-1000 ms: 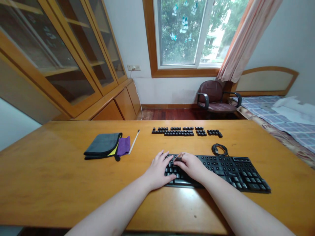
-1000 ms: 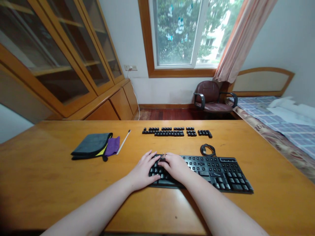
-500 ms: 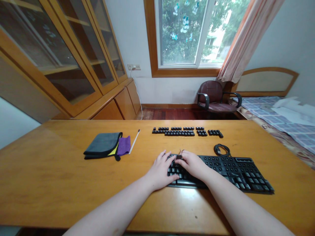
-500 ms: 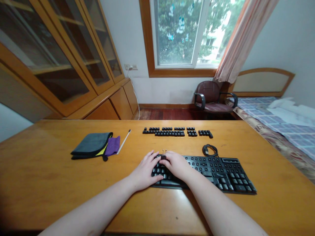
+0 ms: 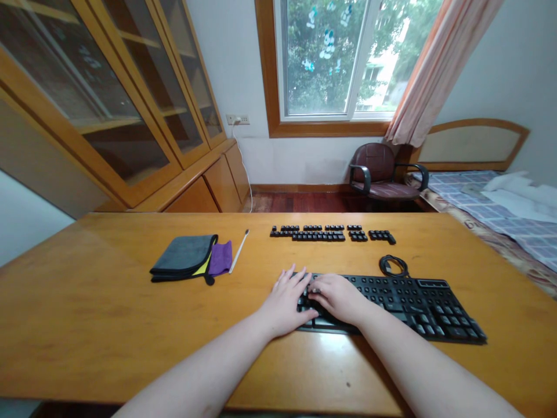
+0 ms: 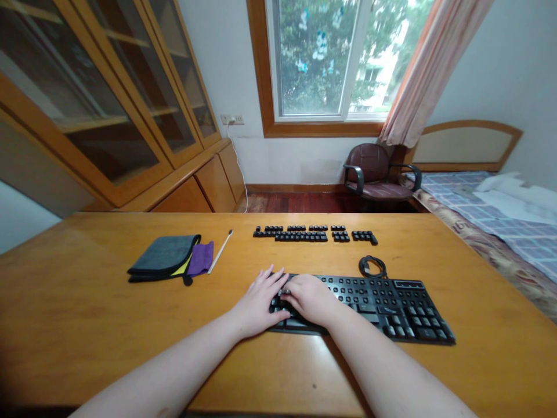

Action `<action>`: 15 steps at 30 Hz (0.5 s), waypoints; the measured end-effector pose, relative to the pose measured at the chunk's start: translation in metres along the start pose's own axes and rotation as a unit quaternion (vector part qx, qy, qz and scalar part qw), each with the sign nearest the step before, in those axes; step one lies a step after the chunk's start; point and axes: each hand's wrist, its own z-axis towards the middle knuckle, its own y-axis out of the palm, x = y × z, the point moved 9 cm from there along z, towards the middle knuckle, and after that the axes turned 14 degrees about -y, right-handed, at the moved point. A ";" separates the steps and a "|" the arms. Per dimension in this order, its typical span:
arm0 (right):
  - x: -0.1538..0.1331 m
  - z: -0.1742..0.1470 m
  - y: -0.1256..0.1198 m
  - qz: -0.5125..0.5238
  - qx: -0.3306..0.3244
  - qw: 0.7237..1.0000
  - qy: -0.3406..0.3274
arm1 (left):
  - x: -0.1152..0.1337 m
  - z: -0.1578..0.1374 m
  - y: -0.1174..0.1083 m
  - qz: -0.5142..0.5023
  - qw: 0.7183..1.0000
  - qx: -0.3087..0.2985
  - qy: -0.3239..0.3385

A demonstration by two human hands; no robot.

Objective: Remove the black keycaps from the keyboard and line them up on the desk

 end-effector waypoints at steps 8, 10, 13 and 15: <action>0.019 -0.010 -0.007 0.048 0.077 0.992 0.086 | 0.000 0.001 -0.001 -0.012 1.000 0.006 0.001; 0.026 -0.014 -0.016 0.073 0.117 0.983 0.122 | 0.001 0.001 -0.001 -0.016 1.000 0.004 0.000; 0.036 -0.021 -0.024 0.094 0.162 0.966 0.176 | 0.001 0.000 -0.001 -0.023 1.000 0.000 -0.002; 0.041 -0.024 -0.025 0.108 0.178 0.957 0.201 | 0.000 -0.001 -0.002 -0.029 1.000 -0.001 -0.006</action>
